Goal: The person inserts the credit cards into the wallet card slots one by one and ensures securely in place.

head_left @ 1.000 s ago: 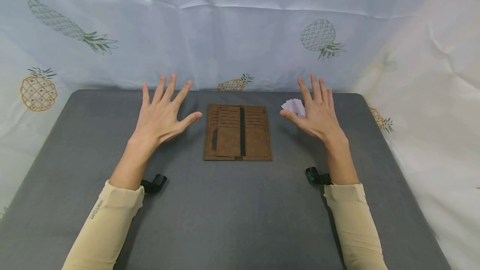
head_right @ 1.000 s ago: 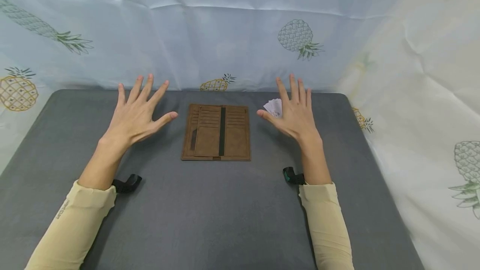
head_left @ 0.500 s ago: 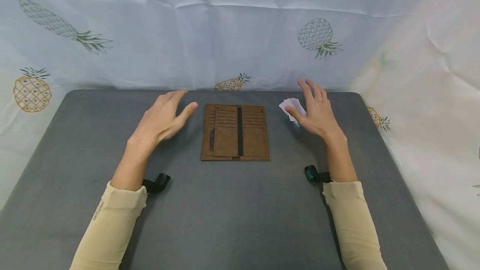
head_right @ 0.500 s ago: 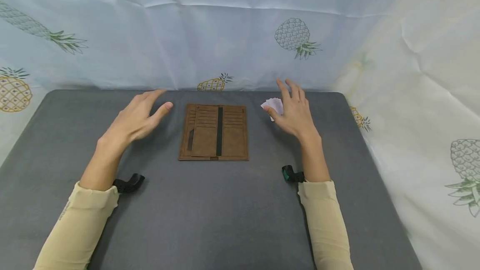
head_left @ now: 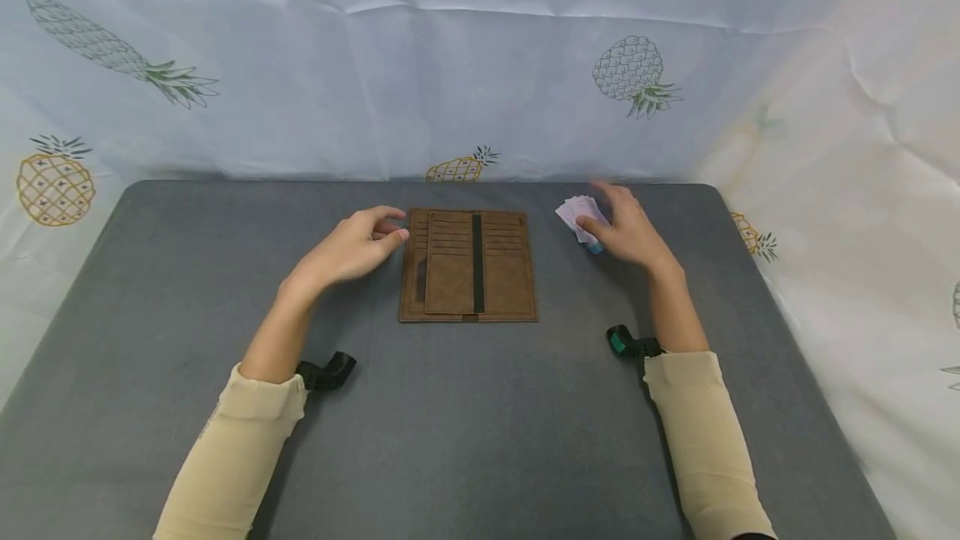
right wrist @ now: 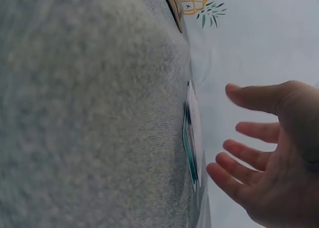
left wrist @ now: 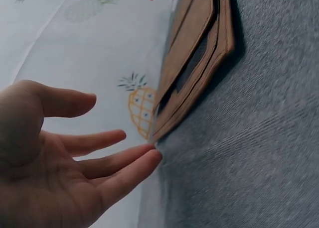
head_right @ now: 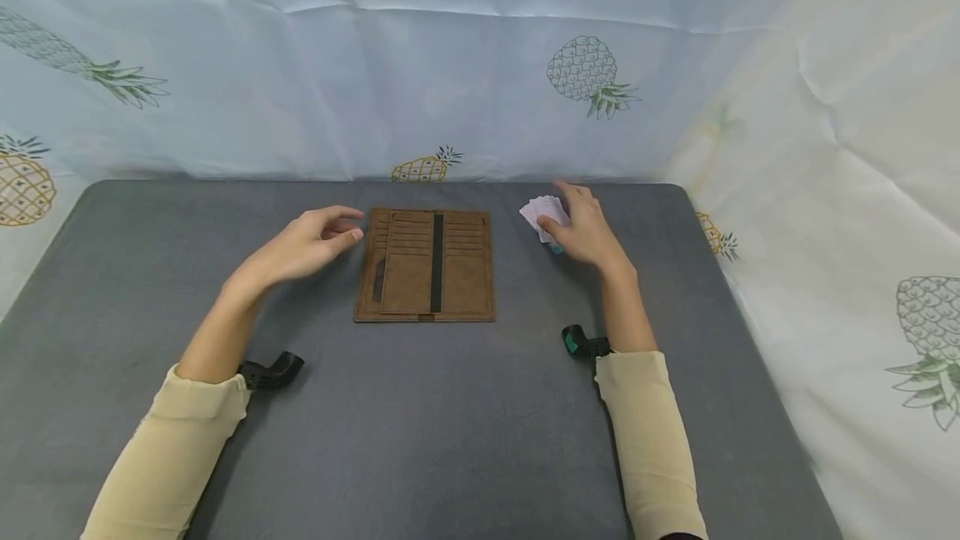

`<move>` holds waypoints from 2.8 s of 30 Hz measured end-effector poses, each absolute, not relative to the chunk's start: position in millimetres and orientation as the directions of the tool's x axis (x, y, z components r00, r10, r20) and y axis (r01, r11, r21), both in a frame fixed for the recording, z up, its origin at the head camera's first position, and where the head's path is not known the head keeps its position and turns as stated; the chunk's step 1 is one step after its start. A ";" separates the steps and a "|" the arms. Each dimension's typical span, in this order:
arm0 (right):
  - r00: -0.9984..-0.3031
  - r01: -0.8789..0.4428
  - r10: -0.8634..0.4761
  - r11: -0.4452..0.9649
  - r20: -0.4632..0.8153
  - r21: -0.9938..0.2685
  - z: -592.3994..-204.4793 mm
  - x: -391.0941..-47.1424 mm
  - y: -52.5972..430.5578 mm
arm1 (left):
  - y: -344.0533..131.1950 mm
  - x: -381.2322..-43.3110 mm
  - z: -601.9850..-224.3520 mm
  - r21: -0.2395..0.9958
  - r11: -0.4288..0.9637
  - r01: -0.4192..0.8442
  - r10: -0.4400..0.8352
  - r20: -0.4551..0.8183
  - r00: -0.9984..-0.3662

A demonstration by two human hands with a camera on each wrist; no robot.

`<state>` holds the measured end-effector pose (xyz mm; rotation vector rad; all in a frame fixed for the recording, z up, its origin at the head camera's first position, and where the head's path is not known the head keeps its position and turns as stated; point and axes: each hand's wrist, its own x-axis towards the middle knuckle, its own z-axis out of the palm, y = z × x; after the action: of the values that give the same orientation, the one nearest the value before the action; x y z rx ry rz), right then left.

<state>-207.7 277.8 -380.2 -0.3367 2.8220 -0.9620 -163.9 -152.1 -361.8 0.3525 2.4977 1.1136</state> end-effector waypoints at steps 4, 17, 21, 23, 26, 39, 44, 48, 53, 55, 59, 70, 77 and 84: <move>-0.965 -0.119 -0.239 0.772 -0.111 -0.624 -384.2 -212.3 279.8 | -149.6 -166.1 -366.0 0.787 0.617 0.032 0.384 -0.265 -0.885; -0.965 -0.095 -0.212 0.833 -0.155 -0.545 -389.4 -218.0 277.0 | -151.2 -167.5 -373.6 0.913 0.362 -0.188 0.335 -0.316 -0.888; -0.963 -0.077 -0.208 0.817 -0.169 -0.571 -390.3 -220.6 279.8 | -150.5 -168.6 -373.6 0.927 0.304 -0.218 0.319 -0.315 -0.894; -0.961 -0.077 -0.219 0.800 -0.170 -0.595 -390.8 -222.4 281.4 | -150.1 -169.0 -373.7 0.932 0.278 -0.233 0.313 -0.317 -0.895; -0.950 -0.065 -0.241 0.775 -0.199 -0.629 -390.6 -225.4 284.2 | -149.5 -169.6 -374.9 0.934 0.246 -0.258 0.307 -0.328 -0.893; -0.931 0.006 -0.221 0.788 -0.292 -0.616 -383.1 -230.1 292.3 | -145.3 -169.0 -380.1 0.936 0.210 -0.282 0.295 -0.336 -0.895; -0.946 0.027 -0.182 0.780 -0.267 -0.625 -384.2 -228.0 293.1 | -146.5 -168.2 -379.9 0.937 0.214 -0.276 0.289 -0.330 -0.898; -0.964 0.016 -0.151 0.790 -0.220 -0.612 -386.6 -228.0 295.7 | -146.5 -167.7 -380.6 0.936 0.216 -0.277 0.288 -0.332 -0.898; -0.984 0.002 -0.107 0.802 -0.146 -0.598 -388.9 -229.6 299.5 | -145.5 -166.7 -379.8 0.936 0.218 -0.276 0.290 -0.332 -0.897; -0.988 0.004 -0.092 0.795 -0.127 -0.606 -389.7 -229.9 299.9 | -145.2 -166.5 -379.4 0.937 0.212 -0.278 0.290 -0.332 -0.898; -0.996 -0.008 -0.063 0.769 -0.063 -0.639 -391.1 -229.9 300.7 | -144.6 -166.8 -379.0 0.938 0.208 -0.279 0.289 -0.331 -0.898; -0.997 -0.070 -0.032 0.597 0.063 -0.799 -383.5 -228.3 292.3 | -142.2 -167.7 -382.3 0.939 0.221 -0.263 0.300 -0.322 -0.898; -0.998 -0.056 -0.035 0.530 0.044 -0.846 -381.0 -228.8 274.9 | -141.9 -168.7 -387.1 0.942 0.237 -0.239 0.282 -0.302 -0.911; -0.994 -0.091 -0.095 0.487 0.051 -0.869 -380.0 -226.6 251.3 | -141.8 -169.8 -391.2 0.947 0.250 -0.203 0.264 -0.268 -0.927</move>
<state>-226.6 251.3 -380.0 -0.1694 2.7056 -1.5808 -169.8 -141.8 -391.2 0.0560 2.1562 1.7191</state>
